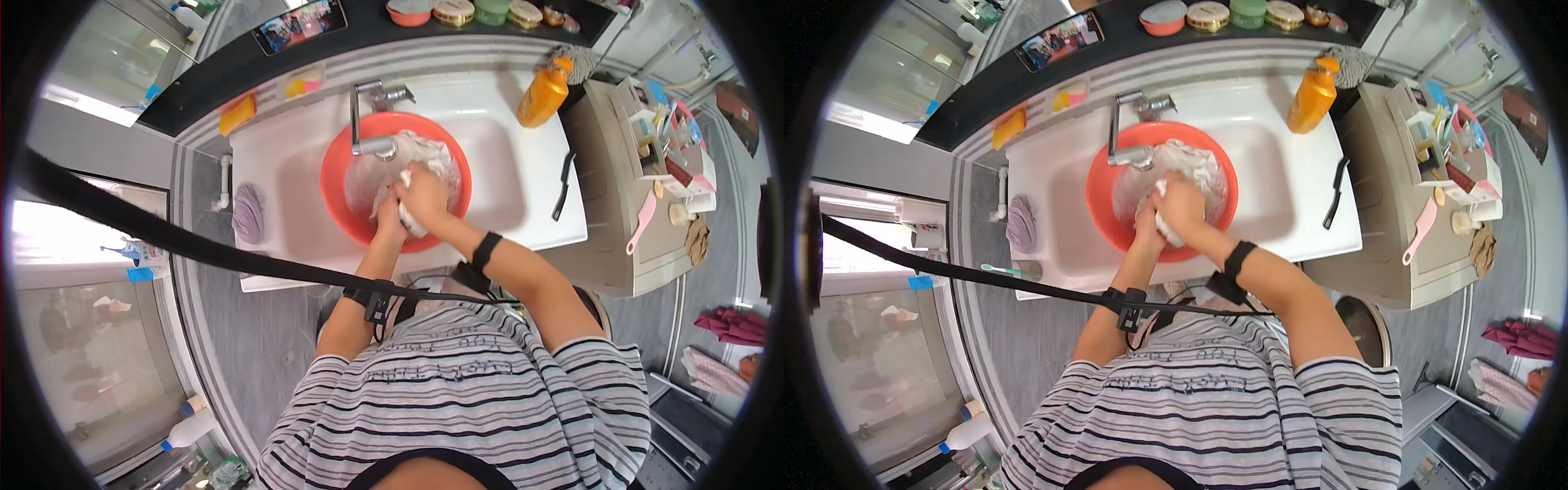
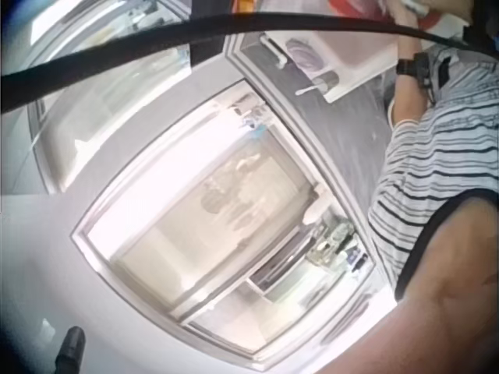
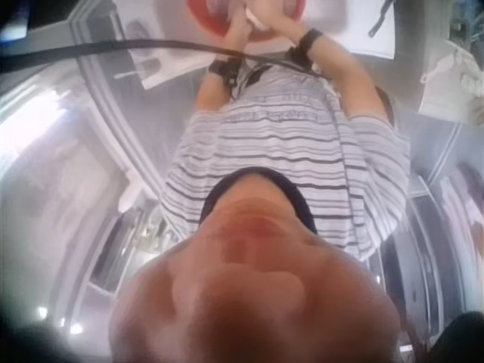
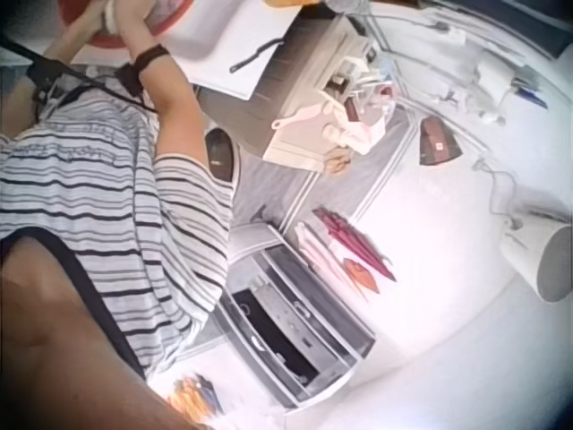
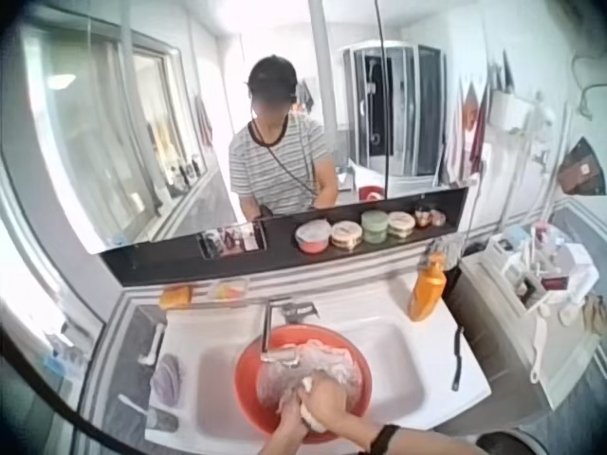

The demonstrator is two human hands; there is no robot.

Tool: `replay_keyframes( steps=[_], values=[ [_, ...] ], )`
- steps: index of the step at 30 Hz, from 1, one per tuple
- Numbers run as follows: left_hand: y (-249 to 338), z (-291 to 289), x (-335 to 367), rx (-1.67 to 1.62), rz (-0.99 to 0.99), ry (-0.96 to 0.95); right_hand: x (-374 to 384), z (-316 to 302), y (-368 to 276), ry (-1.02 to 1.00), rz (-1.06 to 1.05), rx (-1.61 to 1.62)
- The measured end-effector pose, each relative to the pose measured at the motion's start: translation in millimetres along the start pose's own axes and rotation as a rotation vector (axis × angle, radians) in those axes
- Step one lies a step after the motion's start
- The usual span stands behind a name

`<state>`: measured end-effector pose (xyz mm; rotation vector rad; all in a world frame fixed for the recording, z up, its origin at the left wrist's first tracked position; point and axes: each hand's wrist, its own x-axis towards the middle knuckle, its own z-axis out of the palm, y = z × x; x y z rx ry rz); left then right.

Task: Wash white clothes by hand in a sink using soap.

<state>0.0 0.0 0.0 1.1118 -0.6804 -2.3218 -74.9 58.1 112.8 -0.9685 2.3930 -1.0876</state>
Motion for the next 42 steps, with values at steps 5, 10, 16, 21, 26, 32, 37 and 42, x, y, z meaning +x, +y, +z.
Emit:
replay_keyframes(
  steps=[5, 10, 16, 21, 26, 32, 37, 42],
  values=[
    [4, -3, 9, -0.274, -0.055, -0.495, -24, -1, -20, 0.08, -0.44, 0.047],
    [22, 35, -21, -0.103, -0.065, -0.146, 1, -7, -9, 0.058, -0.272, 0.005],
    [14, 43, -36, -0.038, -0.107, 0.046, 18, -6, 21, 0.159, 0.049, -0.013],
    [32, 29, -42, -0.179, -0.012, -0.066, -36, -13, -32, 0.032, -0.124, 0.073],
    [19, 23, -14, -0.261, 0.07, -0.134, -30, -22, -39, -0.045, -0.347, 0.074],
    [30, 67, -43, -0.206, -0.011, 0.027, 38, -17, 28, 0.188, 0.038, 0.052],
    [27, 8, -4, -0.152, 0.035, -0.296, -37, -19, -36, 0.024, -0.289, 0.063],
    [-3, 32, -2, -0.362, 0.049, -0.228, -19, -26, -29, -0.006, -0.348, -0.057]
  ],
)
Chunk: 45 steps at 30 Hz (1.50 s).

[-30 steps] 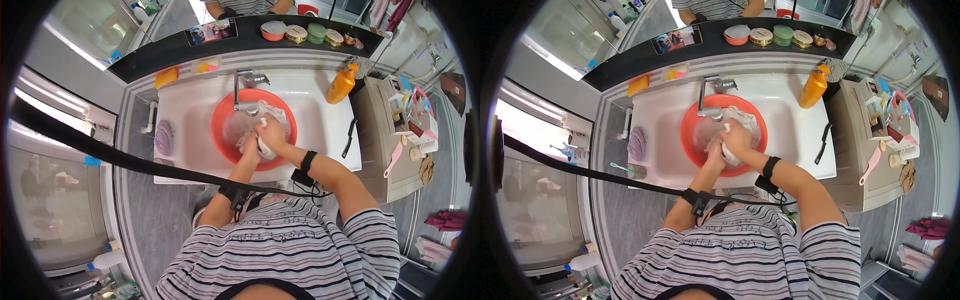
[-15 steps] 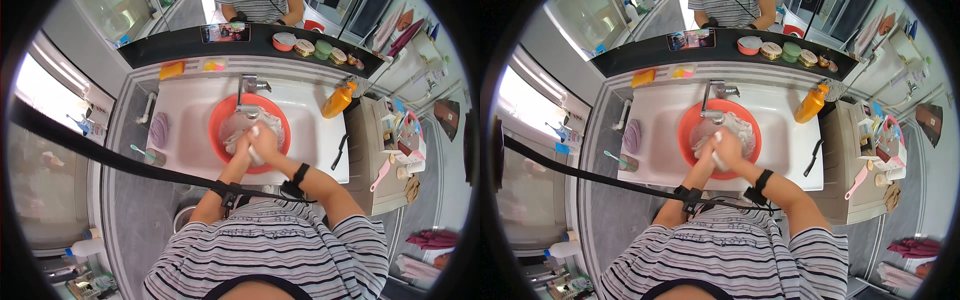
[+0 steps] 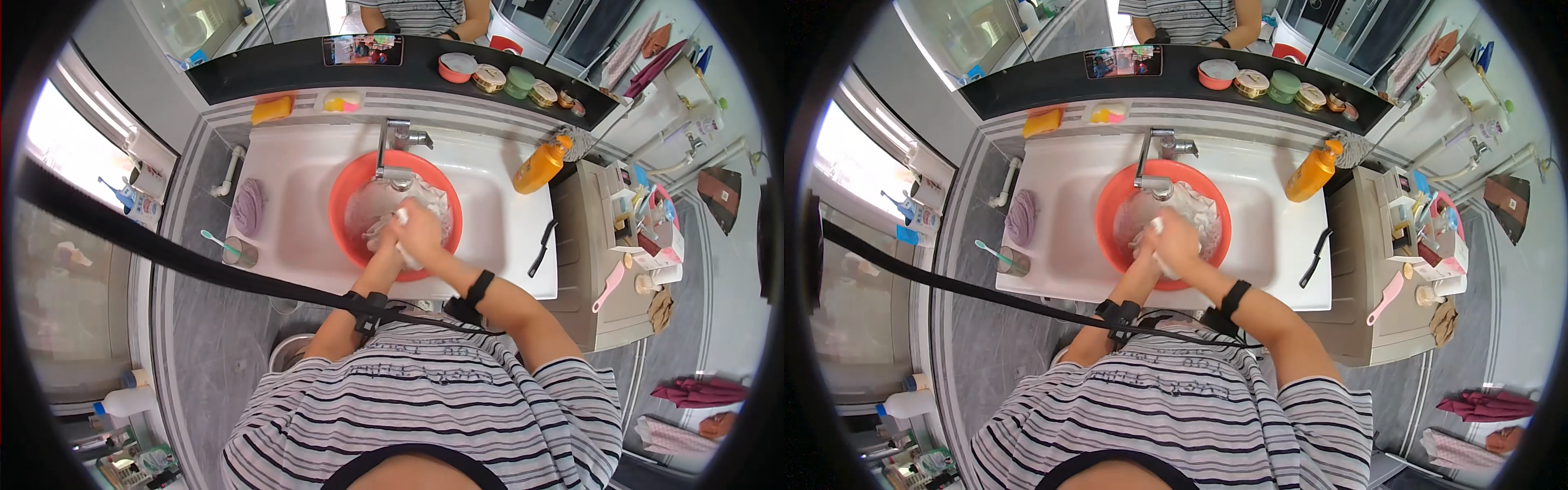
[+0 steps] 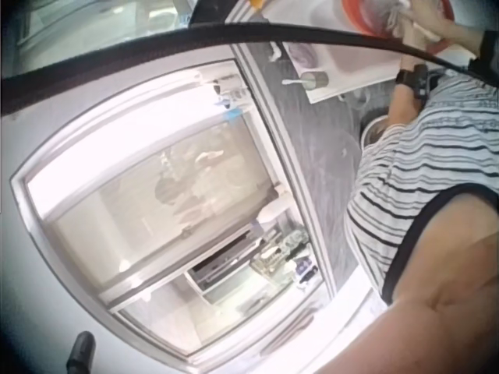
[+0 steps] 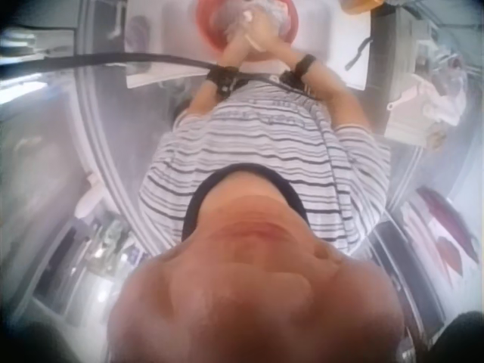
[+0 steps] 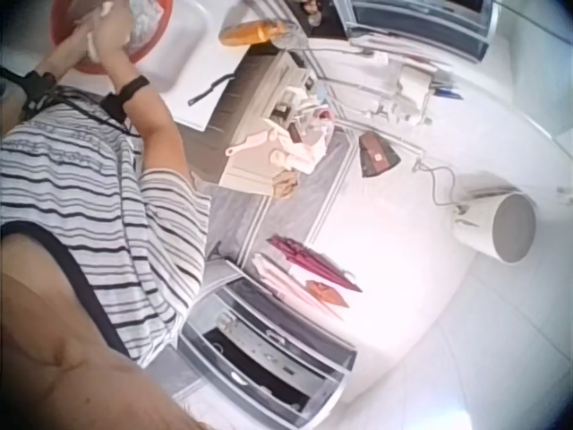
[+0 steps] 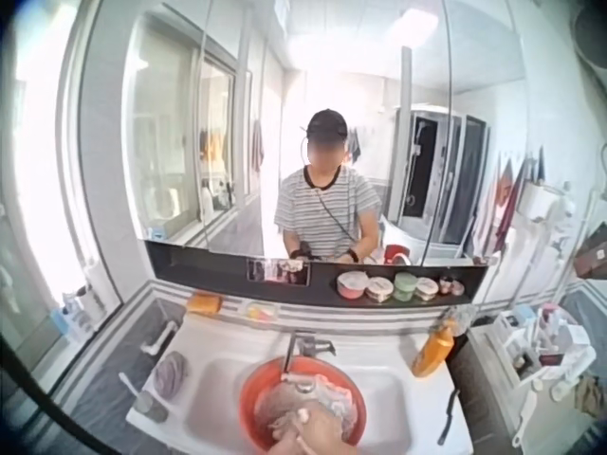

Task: Wash white clothes by hand in a sink using soap.

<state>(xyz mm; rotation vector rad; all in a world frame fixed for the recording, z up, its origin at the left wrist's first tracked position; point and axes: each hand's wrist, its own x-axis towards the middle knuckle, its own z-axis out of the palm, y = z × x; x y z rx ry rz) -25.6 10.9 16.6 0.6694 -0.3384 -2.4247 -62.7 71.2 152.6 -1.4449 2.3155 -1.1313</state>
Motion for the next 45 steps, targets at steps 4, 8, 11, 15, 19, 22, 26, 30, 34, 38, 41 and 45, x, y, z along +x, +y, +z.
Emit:
replay_keyframes(
  steps=[4, 8, 11, 15, 19, 22, 26, 30, 34, 38, 41, 45],
  values=[
    [3, 30, -5, 0.107, -0.107, 0.242, 34, 4, 60, 0.161, 0.308, -0.088],
    [14, 21, -9, 0.079, -0.162, 0.208, 17, 8, 38, 0.174, 0.175, -0.102],
    [23, 23, -11, 0.004, -0.199, 0.148, -5, 5, -2, -0.022, 0.006, -0.034],
    [25, 25, -17, -0.043, -0.207, 0.144, -5, -4, -23, -0.17, -0.279, -0.02],
    [20, 35, -17, -0.054, -0.211, 0.199, 36, 17, 59, 0.14, 0.089, -0.005],
    [19, 22, -14, 0.004, -0.093, 0.228, 32, 16, 49, 0.178, 0.185, -0.022],
    [37, 17, -27, 0.14, -0.19, 0.224, -1, 13, 7, 0.022, 0.038, -0.047],
    [40, 13, -32, 0.1, -0.191, 0.084, -11, 2, -29, -0.15, -0.302, -0.023],
    [28, 37, -24, 0.065, -0.206, 0.173, 31, -2, 18, 0.001, 0.158, -0.069],
    [11, 36, -9, 0.051, -0.27, 0.16, 26, 2, 44, 0.019, 0.292, -0.164],
    [19, -82, 19, 0.375, 0.016, -0.258, -6, 24, -10, -0.124, 0.02, -0.14],
    [7, -42, 4, 0.282, -0.12, -0.149, -18, 16, -10, 0.067, -0.379, -0.052]
  ],
)
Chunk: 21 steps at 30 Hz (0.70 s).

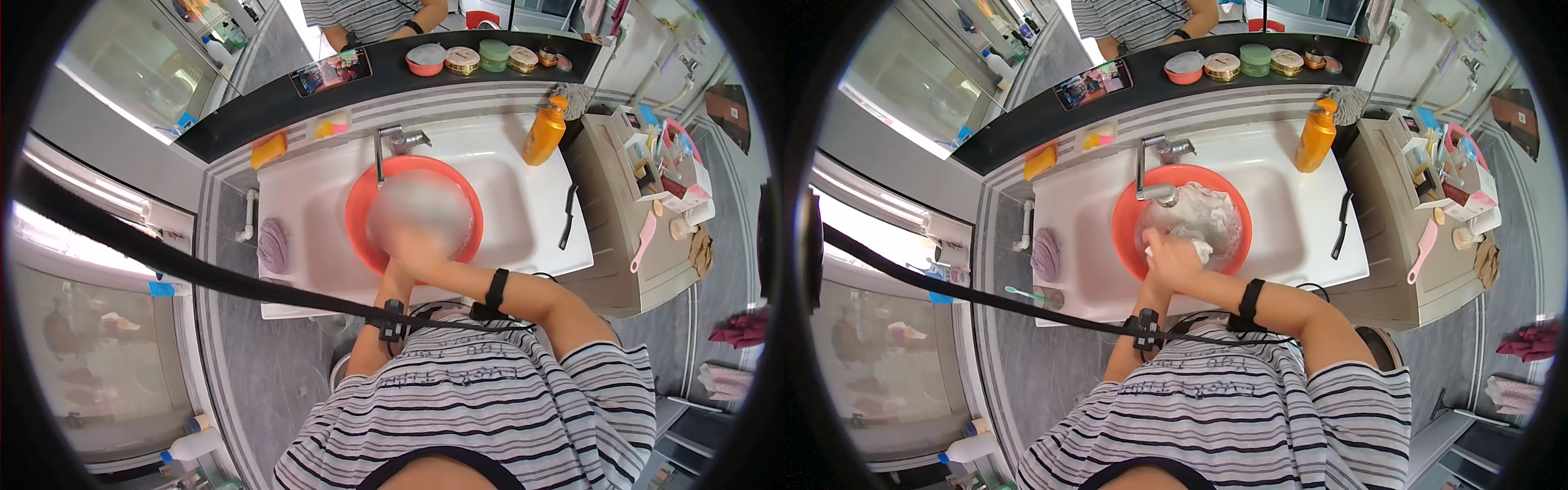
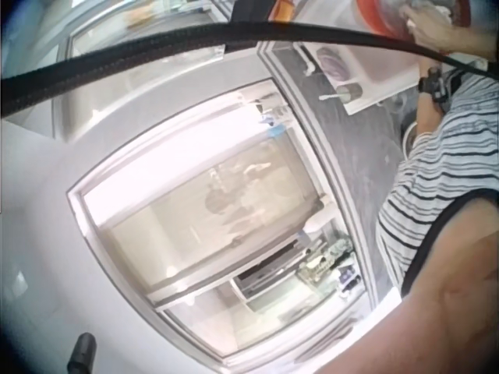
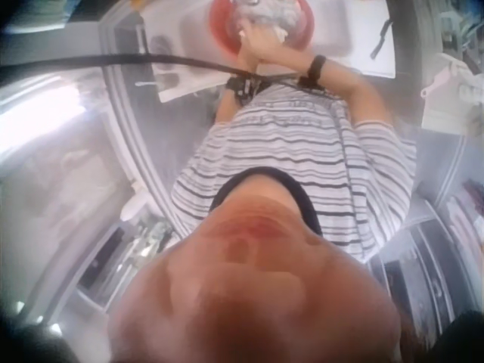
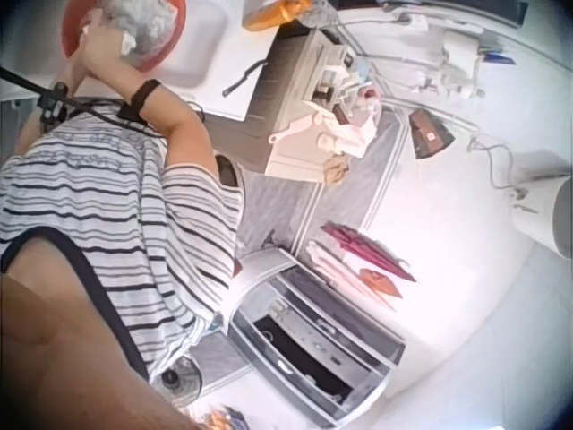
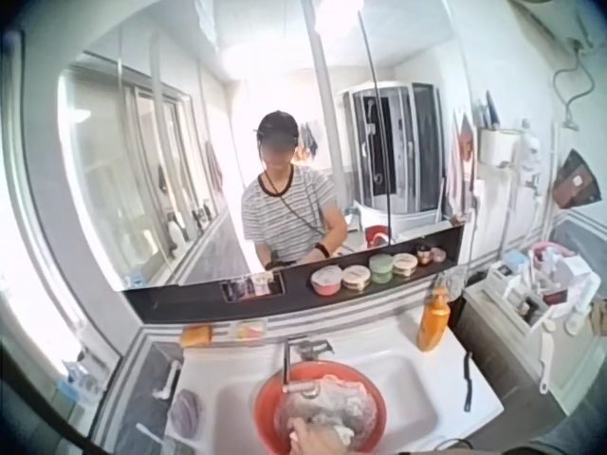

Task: Wash white clothes by hand in a sink using soap.

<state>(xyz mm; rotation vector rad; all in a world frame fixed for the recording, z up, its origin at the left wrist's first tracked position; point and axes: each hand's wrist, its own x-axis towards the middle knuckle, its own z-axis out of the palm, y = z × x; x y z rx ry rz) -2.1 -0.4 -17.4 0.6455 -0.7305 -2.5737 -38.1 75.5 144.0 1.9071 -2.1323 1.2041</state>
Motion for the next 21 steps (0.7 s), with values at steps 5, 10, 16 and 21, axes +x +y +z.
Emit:
replay_keyframes(
  steps=[5, 10, 16, 21],
  values=[
    [24, 31, -12, -0.198, -0.118, 0.151, 13, 13, 52, -0.047, 0.491, -0.05],
    [29, 61, -30, -0.277, -0.246, 0.317, 0, 11, 59, -0.033, 0.534, -0.044],
    [4, -4, -19, -0.288, 0.112, -0.099, 5, 0, -12, -0.255, 0.098, -0.035],
    [28, 35, -17, -0.303, -0.016, 0.08, 15, 21, 53, -0.153, 0.353, -0.078]
  ],
)
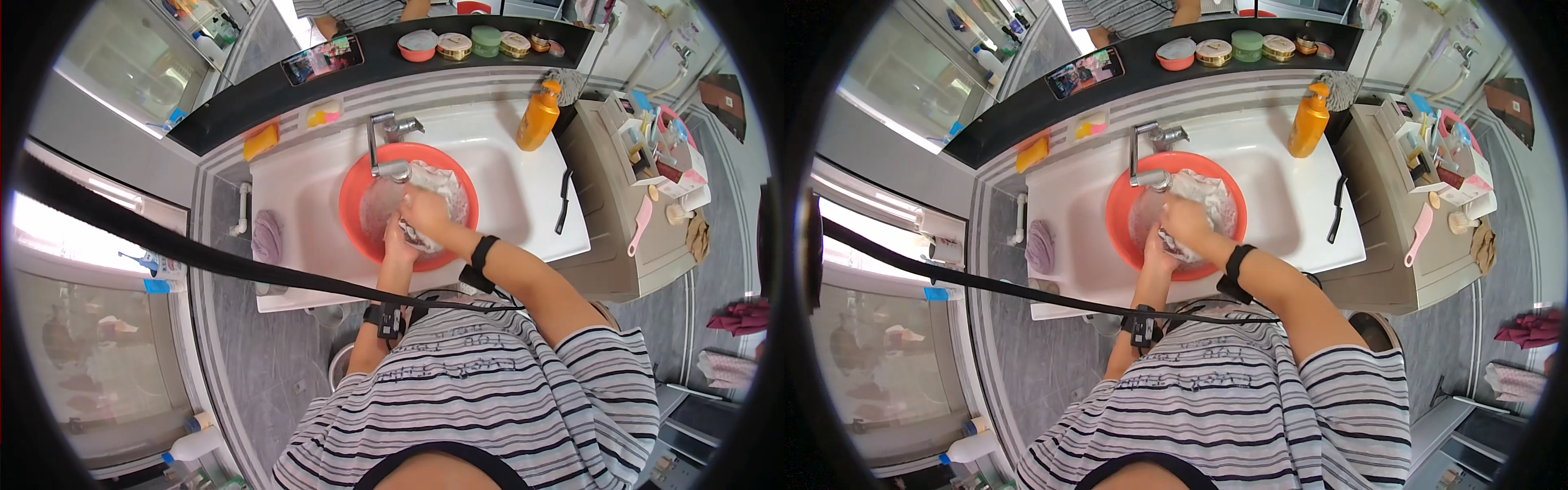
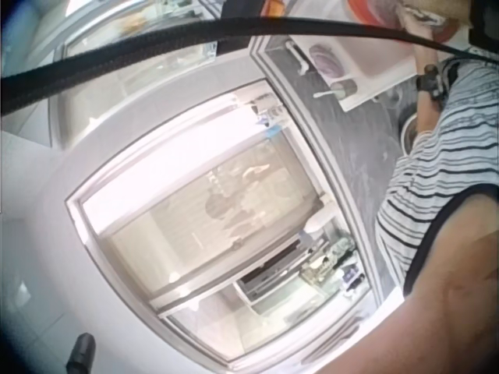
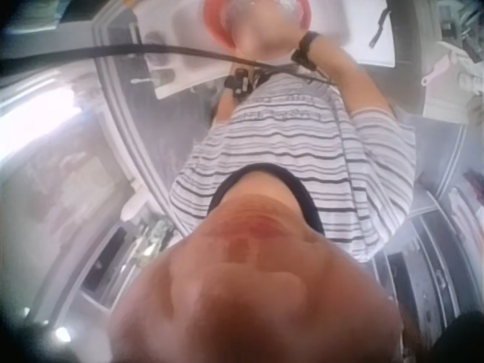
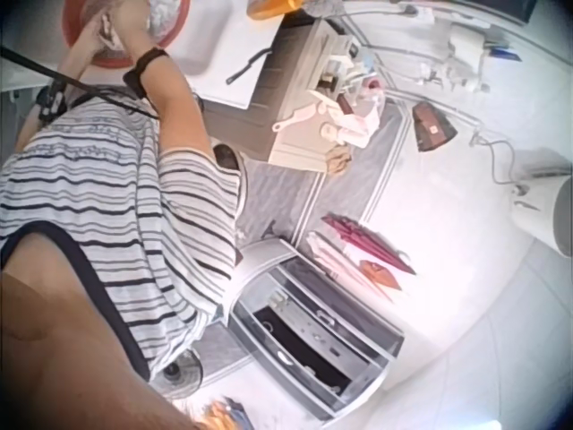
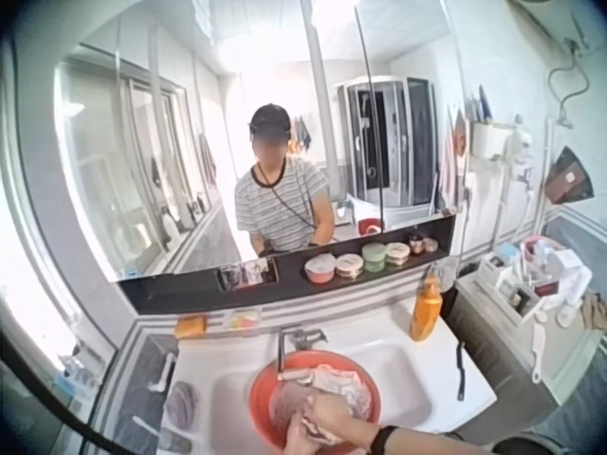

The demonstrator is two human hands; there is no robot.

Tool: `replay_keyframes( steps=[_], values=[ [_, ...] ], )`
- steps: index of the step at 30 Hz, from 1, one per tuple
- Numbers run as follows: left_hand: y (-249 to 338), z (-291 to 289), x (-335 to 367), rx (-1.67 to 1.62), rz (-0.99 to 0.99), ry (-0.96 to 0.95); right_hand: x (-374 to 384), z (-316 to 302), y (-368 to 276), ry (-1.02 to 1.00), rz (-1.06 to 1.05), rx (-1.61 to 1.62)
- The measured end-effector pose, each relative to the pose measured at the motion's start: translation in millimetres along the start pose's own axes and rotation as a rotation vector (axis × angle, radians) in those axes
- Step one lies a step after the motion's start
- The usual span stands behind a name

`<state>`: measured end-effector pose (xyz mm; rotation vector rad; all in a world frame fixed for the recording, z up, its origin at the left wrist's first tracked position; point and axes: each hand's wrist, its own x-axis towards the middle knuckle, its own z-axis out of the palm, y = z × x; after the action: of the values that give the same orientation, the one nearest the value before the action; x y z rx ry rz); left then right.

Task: Wash white clothes by hand in a sink using soap.

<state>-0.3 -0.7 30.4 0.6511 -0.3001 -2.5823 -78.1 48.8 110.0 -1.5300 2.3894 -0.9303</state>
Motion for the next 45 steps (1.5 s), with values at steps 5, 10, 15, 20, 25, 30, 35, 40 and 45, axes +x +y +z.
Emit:
replay_keyframes(
  steps=[5, 10, 15, 20, 25, 30, 35, 40, 45],
  values=[
    [-3, 25, -20, -0.045, -0.169, 0.191, -10, 2, 11, 0.1, 0.133, 0.023],
    [4, -35, -8, 0.018, -0.006, 0.049, -39, -7, -52, -0.011, -0.229, 0.08],
    [10, 6, -15, -0.003, -0.107, 0.145, -10, 0, -10, 0.104, 0.053, 0.052],
    [14, 41, -24, 0.016, 0.052, 0.053, -1, -8, 54, 0.051, 0.276, 0.041],
    [29, 59, -36, 0.17, 0.173, 0.056, -13, -17, 97, -0.192, 0.307, 0.097],
    [38, 68, -49, 0.363, 0.104, -0.045, -14, -31, 50, -0.518, 0.651, 0.836],
    [39, 87, -49, 0.557, 0.042, -0.158, -13, 3, 70, -0.35, 0.697, 1.48],
    [38, 81, -51, 0.995, 0.061, -0.07, -9, -38, 39, -0.345, 0.929, 1.639],
    [65, 71, -54, 0.961, 0.088, 0.093, 4, -21, 82, -0.308, 0.716, 1.593]
  ],
)
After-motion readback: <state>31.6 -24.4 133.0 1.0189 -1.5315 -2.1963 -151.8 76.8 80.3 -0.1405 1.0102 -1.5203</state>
